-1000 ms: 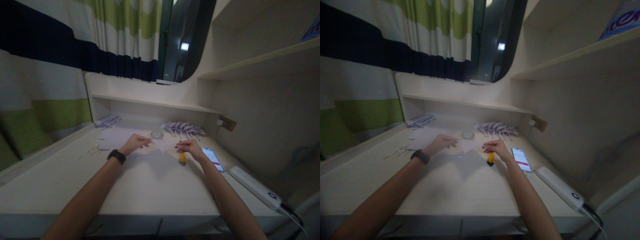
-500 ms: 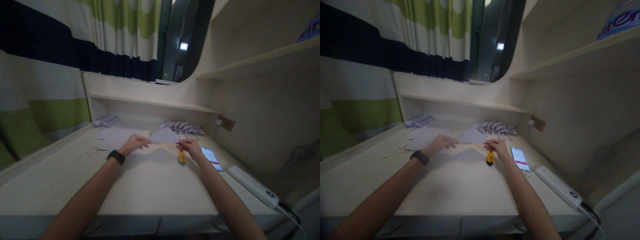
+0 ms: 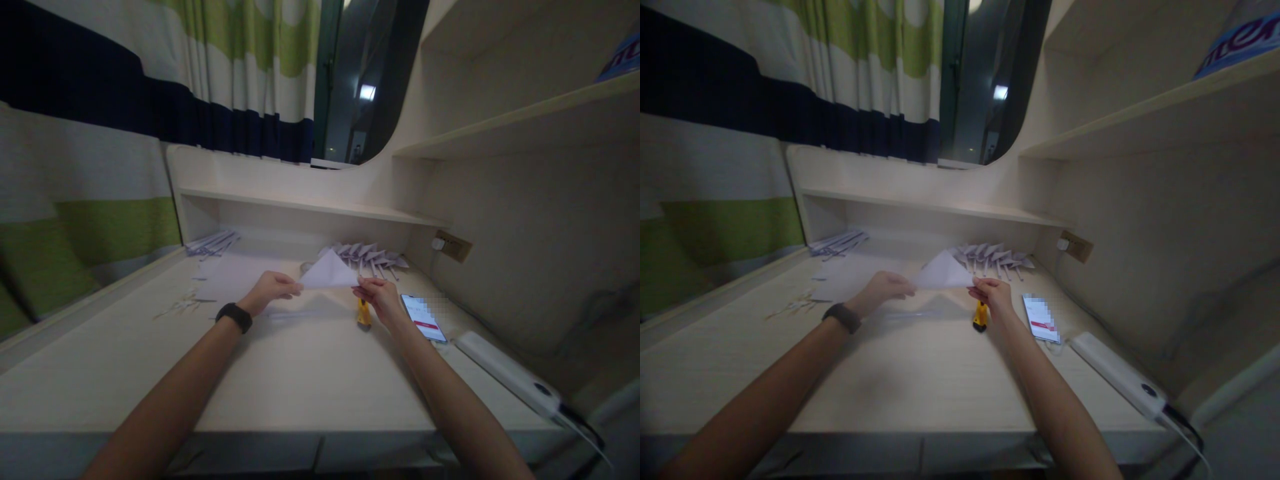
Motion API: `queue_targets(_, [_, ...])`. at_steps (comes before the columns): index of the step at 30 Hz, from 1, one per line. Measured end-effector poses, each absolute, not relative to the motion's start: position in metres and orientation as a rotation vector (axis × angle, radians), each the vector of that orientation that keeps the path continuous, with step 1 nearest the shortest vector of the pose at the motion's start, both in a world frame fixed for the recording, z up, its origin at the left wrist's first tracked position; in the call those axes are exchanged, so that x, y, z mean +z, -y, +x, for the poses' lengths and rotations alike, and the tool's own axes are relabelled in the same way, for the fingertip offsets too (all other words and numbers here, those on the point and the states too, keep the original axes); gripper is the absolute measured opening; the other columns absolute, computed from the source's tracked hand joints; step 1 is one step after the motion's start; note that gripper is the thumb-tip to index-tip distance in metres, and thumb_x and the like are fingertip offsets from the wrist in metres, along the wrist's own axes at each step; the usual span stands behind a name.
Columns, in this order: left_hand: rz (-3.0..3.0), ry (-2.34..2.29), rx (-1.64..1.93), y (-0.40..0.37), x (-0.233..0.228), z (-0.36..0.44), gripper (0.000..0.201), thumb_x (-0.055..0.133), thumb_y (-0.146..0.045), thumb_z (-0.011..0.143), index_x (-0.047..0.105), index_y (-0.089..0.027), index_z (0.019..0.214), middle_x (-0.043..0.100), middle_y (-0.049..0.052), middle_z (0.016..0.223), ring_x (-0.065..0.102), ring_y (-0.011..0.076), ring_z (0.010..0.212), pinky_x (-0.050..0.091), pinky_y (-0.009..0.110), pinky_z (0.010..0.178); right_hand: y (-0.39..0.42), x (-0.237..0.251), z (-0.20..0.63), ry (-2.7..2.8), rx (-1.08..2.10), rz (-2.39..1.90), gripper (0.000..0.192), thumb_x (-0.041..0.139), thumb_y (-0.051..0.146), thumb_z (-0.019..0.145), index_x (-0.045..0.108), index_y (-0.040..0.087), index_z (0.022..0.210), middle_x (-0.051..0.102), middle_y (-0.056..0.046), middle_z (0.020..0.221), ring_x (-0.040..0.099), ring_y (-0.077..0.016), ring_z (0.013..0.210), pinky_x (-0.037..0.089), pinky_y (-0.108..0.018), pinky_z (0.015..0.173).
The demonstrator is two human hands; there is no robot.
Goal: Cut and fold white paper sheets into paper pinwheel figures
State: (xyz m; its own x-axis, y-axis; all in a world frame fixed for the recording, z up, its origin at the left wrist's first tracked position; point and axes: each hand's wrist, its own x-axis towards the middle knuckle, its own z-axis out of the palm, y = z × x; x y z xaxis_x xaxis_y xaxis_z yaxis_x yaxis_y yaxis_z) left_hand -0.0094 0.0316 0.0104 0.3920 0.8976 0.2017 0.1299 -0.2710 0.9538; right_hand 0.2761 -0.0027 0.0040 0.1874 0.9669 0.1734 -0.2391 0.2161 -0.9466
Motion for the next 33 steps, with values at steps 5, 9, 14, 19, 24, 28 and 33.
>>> queue_targets(5, [1.607,-0.744,0.907,-0.024,0.014,-0.005,0.043,0.067,-0.045,0.074,0.064,-0.015,0.105,0.062,0.013,0.112,0.059,0.0219,0.097,0.046,0.031,0.077,0.004,0.004,0.274,1.114,1.036,-1.003,0.028,0.084,0.032,0.052,0.068,0.013,0.063,0.07,-0.007,0.067,0.066,-0.0169,0.059,0.058,-0.028,0.064])
queue_targets(9, [1.535,-0.727,0.908,-0.021,0.011,0.002,0.057,0.066,-0.047,0.074,0.052,-0.021,0.123,0.055,0.013,0.125,0.056,0.0242,0.104,0.045,0.034,0.08,0.008,0.004,0.264,1.279,1.072,-1.037,0.03,0.084,0.034,0.052,0.069,0.011,0.064,0.068,-0.006,0.062,0.064,-0.0143,0.054,0.057,-0.026,0.06])
queue_targets(14, [1.566,-0.827,0.926,-0.02,0.008,0.006,0.059,0.067,-0.042,0.072,0.05,-0.023,0.125,0.059,0.011,0.115,0.058,0.0237,0.097,0.044,0.034,0.075,0.012,0.005,0.255,1.371,1.003,-1.099,0.032,0.082,0.037,0.052,0.07,0.011,0.064,0.068,-0.006,0.06,0.063,-0.0142,0.053,0.055,-0.028,0.059])
queue_targets(19, [1.563,-0.859,1.059,-0.021,0.006,0.011,0.054,0.07,-0.037,0.069,0.056,-0.018,0.117,0.066,0.008,0.092,0.061,0.0195,0.081,0.045,0.029,0.067,0.013,0.007,0.256,1.387,0.966,-1.029,0.03,0.081,0.038,0.055,0.07,0.012,0.066,0.068,-0.005,0.061,0.063,-0.0141,0.055,0.055,-0.03,0.062])
queue_targets(24, [1.577,-0.785,1.196,-0.017,0.007,0.017,0.044,0.075,-0.03,0.065,0.064,-0.012,0.103,0.069,0.009,0.088,0.062,0.0181,0.077,0.046,0.028,0.066,0.017,0.012,0.253,1.238,0.979,-0.891,0.045,0.082,0.033,0.054,0.065,0.018,0.093,0.068,-0.001,0.068,0.065,-0.0154,0.062,0.056,-0.032,0.067])
queue_targets(28, [1.553,-0.754,1.326,-0.008,0.012,0.024,0.038,0.077,-0.028,0.064,0.068,-0.01,0.096,0.07,0.012,0.094,0.064,0.0203,0.084,0.049,0.03,0.076,0.023,0.011,0.236,1.154,1.214,-0.832,0.055,0.079,0.034,0.062,0.054,0.025,0.109,0.07,-0.001,0.084,0.067,-0.0183,0.074,0.055,-0.034,0.07])
queue_targets(33, [1.49,-0.742,1.382,-0.001,0.012,0.033,0.037,0.076,-0.028,0.066,0.07,-0.01,0.098,0.072,0.012,0.094,0.066,0.0213,0.083,0.052,0.031,0.075,0.026,-0.001,0.214,1.091,1.309,-0.863,0.039,0.077,0.036,0.065,0.061,0.018,0.096,0.07,-0.006,0.089,0.067,-0.0194,0.075,0.055,-0.032,0.067])
